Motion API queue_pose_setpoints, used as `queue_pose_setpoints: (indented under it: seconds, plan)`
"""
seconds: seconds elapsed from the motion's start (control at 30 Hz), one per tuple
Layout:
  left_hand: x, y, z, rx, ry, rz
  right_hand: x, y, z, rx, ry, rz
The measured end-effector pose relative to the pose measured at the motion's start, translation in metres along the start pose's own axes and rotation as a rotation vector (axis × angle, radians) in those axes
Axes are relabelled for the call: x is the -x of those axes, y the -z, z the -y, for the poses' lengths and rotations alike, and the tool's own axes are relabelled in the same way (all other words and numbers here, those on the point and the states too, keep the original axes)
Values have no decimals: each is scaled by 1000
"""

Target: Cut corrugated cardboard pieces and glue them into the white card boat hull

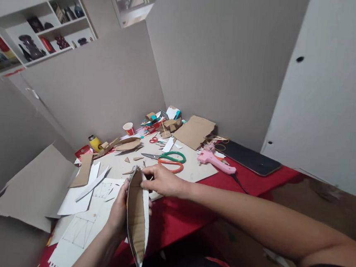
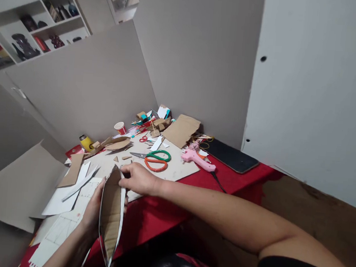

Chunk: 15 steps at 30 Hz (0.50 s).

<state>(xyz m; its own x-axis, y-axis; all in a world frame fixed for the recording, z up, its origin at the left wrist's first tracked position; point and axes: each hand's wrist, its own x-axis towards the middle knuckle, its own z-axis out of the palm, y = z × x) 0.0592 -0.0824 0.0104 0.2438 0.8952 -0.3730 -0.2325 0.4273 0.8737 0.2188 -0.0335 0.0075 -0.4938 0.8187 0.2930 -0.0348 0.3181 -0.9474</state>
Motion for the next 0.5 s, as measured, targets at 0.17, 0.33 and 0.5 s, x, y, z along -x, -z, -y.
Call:
queue_pose_setpoints:
  seconds: [0.17,0.33,0.5]
  plan:
    - [-19,25,1,76,39,4,-20,-7,-15,-5,-42,4]
    - [-34,42,7,140,65,20,-36,-17,-32,-44,-104,1]
    - [-41,51,11,173,161,62,-39,-26,-49,-94,-186,-28]
